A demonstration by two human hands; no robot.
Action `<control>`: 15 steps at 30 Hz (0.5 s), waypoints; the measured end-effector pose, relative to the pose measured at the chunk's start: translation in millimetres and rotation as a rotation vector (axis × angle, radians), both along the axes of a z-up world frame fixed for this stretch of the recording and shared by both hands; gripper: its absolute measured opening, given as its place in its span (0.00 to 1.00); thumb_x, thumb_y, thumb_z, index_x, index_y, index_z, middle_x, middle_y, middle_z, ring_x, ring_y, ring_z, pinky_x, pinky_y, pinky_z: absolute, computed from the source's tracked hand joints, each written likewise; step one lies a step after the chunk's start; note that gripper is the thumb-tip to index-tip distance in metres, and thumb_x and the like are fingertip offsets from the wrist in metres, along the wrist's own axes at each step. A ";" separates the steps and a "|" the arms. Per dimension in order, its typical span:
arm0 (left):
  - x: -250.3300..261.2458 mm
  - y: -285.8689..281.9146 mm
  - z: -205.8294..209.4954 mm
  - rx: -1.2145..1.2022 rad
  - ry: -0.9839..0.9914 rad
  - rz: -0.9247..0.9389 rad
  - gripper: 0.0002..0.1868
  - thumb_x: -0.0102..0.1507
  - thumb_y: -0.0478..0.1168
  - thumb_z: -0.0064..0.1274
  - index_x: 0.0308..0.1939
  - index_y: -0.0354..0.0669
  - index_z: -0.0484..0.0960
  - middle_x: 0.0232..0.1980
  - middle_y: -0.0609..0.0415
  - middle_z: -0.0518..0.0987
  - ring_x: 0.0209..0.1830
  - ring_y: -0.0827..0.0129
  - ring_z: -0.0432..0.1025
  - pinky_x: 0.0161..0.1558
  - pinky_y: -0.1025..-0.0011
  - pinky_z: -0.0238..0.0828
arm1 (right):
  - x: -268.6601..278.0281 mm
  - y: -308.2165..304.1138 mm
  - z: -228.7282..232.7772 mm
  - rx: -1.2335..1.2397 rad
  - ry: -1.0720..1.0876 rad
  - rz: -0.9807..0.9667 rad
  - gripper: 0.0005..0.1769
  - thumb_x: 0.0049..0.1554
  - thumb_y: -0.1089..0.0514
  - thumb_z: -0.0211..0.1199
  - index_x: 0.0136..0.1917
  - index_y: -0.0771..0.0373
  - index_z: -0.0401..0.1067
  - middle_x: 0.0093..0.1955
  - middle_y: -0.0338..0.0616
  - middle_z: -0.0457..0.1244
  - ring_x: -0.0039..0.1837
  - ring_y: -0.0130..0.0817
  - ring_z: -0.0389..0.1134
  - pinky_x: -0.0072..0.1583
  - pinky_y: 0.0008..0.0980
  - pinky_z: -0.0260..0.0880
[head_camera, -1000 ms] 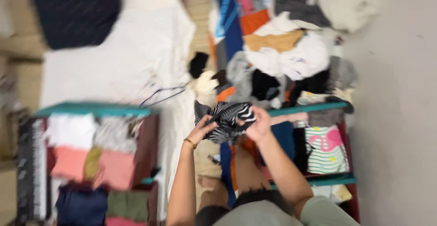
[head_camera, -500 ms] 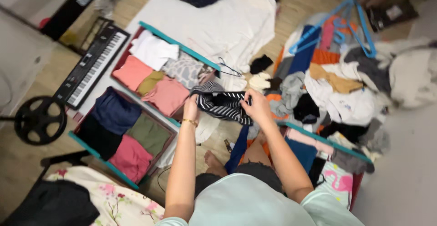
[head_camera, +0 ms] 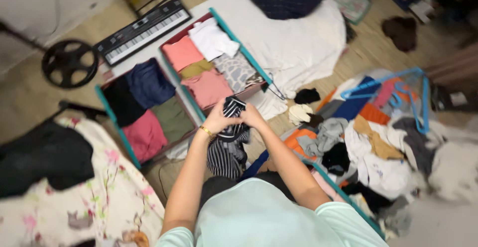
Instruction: The person picks up several garments from a bed, including an orange shirt, a striped shirt, and a white garment, folds each item by hand on the bed, and places them into open storage drawers.
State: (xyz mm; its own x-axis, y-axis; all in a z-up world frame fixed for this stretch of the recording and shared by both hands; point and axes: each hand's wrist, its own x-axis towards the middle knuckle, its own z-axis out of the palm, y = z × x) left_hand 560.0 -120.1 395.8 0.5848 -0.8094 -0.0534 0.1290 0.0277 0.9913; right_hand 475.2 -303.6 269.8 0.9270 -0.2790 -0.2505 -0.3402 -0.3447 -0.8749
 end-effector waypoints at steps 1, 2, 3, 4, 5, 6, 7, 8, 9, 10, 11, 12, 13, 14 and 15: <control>3.4 13.5 -14.6 0.235 -0.183 0.089 0.39 0.47 0.38 0.74 0.60 0.38 0.71 0.51 0.55 0.77 0.53 0.67 0.72 0.56 0.69 0.69 | 0.8 0.9 -2.4 0.112 -0.031 0.009 0.24 0.51 0.56 0.55 0.58 0.68 0.74 0.53 0.51 0.71 0.58 0.40 0.70 0.60 0.37 0.70; 8.1 27.8 -30.9 0.478 -0.359 0.173 0.41 0.47 0.40 0.75 0.60 0.38 0.71 0.51 0.53 0.78 0.54 0.63 0.73 0.57 0.67 0.68 | 1.4 3.8 -2.2 0.225 -0.058 0.017 0.26 0.51 0.57 0.50 0.59 0.68 0.74 0.54 0.49 0.71 0.58 0.38 0.69 0.59 0.37 0.70; 11.2 39.7 -49.3 0.721 -0.528 0.254 0.42 0.46 0.41 0.77 0.60 0.38 0.71 0.52 0.50 0.79 0.56 0.58 0.74 0.58 0.65 0.67 | 0.8 6.2 0.6 0.295 0.025 0.032 0.23 0.52 0.57 0.53 0.58 0.69 0.74 0.54 0.49 0.71 0.57 0.38 0.70 0.59 0.36 0.69; 8.7 51.8 -68.2 0.585 -0.424 0.301 0.43 0.47 0.41 0.76 0.62 0.39 0.71 0.55 0.50 0.77 0.59 0.58 0.72 0.61 0.64 0.66 | -1.1 9.4 5.7 0.361 0.111 0.045 0.21 0.52 0.57 0.56 0.56 0.70 0.75 0.54 0.50 0.71 0.56 0.37 0.70 0.59 0.36 0.69; 8.2 60.5 -85.4 0.440 -0.334 0.346 0.43 0.49 0.41 0.75 0.65 0.39 0.71 0.58 0.49 0.76 0.62 0.59 0.70 0.64 0.64 0.65 | 3.0 9.5 14.2 0.421 0.190 0.053 0.20 0.53 0.58 0.59 0.54 0.72 0.76 0.54 0.51 0.71 0.56 0.37 0.70 0.59 0.35 0.68; 7.3 70.0 -100.3 0.291 -0.247 0.390 0.44 0.50 0.41 0.74 0.67 0.40 0.70 0.61 0.49 0.75 0.65 0.59 0.68 0.68 0.64 0.63 | 11.7 8.6 23.9 0.483 0.262 0.004 0.19 0.53 0.57 0.59 0.53 0.72 0.76 0.52 0.51 0.71 0.53 0.37 0.71 0.57 0.36 0.70; -2.3 79.7 -113.7 0.158 -0.131 0.442 0.43 0.55 0.44 0.70 0.71 0.39 0.69 0.67 0.48 0.73 0.71 0.59 0.64 0.73 0.65 0.59 | 15.1 6.7 33.3 0.544 0.347 -0.050 0.17 0.54 0.57 0.59 0.52 0.71 0.75 0.51 0.51 0.71 0.51 0.37 0.71 0.54 0.37 0.71; -12.8 87.7 -124.1 0.022 -0.019 0.493 0.42 0.61 0.48 0.66 0.76 0.39 0.67 0.73 0.46 0.70 0.77 0.59 0.60 0.79 0.67 0.54 | 16.6 4.7 42.9 0.602 0.433 -0.105 0.16 0.55 0.57 0.58 0.51 0.71 0.75 0.49 0.51 0.71 0.48 0.36 0.72 0.52 0.37 0.73; -18.6 92.3 -130.7 -0.123 0.083 0.542 0.42 0.66 0.51 0.62 0.80 0.38 0.66 0.80 0.45 0.68 0.84 0.60 0.57 0.84 0.68 0.49 | 20.4 -0.4 54.3 0.815 0.425 -0.093 0.16 0.56 0.57 0.58 0.51 0.71 0.75 0.48 0.51 0.70 0.46 0.38 0.72 0.50 0.38 0.74; -31.7 92.2 -134.2 -0.124 0.061 0.532 0.50 0.59 0.48 0.67 0.80 0.40 0.58 0.80 0.46 0.62 0.82 0.59 0.54 0.80 0.66 0.50 | 22.2 -7.1 67.7 1.028 0.419 -0.081 0.15 0.57 0.57 0.58 0.51 0.71 0.74 0.47 0.52 0.70 0.45 0.39 0.73 0.49 0.38 0.75; -43.8 88.3 -133.0 -0.117 0.034 0.511 0.48 0.59 0.48 0.66 0.78 0.40 0.59 0.78 0.46 0.63 0.80 0.59 0.55 0.78 0.66 0.52 | 26.0 -11.6 82.7 1.243 0.406 -0.071 0.14 0.58 0.57 0.58 0.50 0.71 0.74 0.45 0.52 0.69 0.43 0.41 0.73 0.47 0.38 0.76; -58.7 81.5 -128.5 -0.089 0.019 0.487 0.45 0.60 0.47 0.64 0.77 0.40 0.60 0.76 0.47 0.64 0.78 0.60 0.56 0.76 0.66 0.53 | 30.5 -14.8 98.8 1.292 0.404 -0.111 0.15 0.58 0.56 0.57 0.50 0.71 0.74 0.45 0.52 0.70 0.42 0.40 0.73 0.46 0.37 0.77; -74.9 71.6 -122.3 -0.040 0.033 0.458 0.43 0.60 0.47 0.63 0.75 0.40 0.61 0.74 0.47 0.65 0.76 0.61 0.57 0.74 0.67 0.54 | 33.4 -19.5 114.9 1.339 0.409 -0.156 0.16 0.57 0.55 0.56 0.50 0.71 0.74 0.44 0.51 0.70 0.42 0.40 0.74 0.46 0.37 0.78; -90.8 57.6 -114.9 -0.002 0.049 0.435 0.40 0.60 0.47 0.62 0.73 0.40 0.63 0.72 0.48 0.66 0.74 0.61 0.58 0.72 0.67 0.56 | 37.2 -21.7 129.1 1.386 0.414 -0.202 0.17 0.57 0.54 0.55 0.49 0.71 0.74 0.44 0.50 0.70 0.41 0.39 0.74 0.45 0.36 0.79; -105.6 41.1 -107.3 0.027 0.064 0.418 0.38 0.61 0.46 0.60 0.71 0.40 0.64 0.69 0.48 0.67 0.71 0.62 0.60 0.70 0.67 0.57 | 39.8 -21.4 140.6 1.527 0.359 -0.109 0.15 0.60 0.57 0.55 0.51 0.71 0.73 0.45 0.50 0.70 0.43 0.39 0.74 0.47 0.36 0.78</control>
State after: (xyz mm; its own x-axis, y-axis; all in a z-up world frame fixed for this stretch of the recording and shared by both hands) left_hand 454.3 -79.1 288.5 0.8570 -0.5015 -0.1183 0.1738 0.0653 0.9826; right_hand 515.0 -325.0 410.5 0.7525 0.3745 -0.5418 -0.5620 0.7941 -0.2316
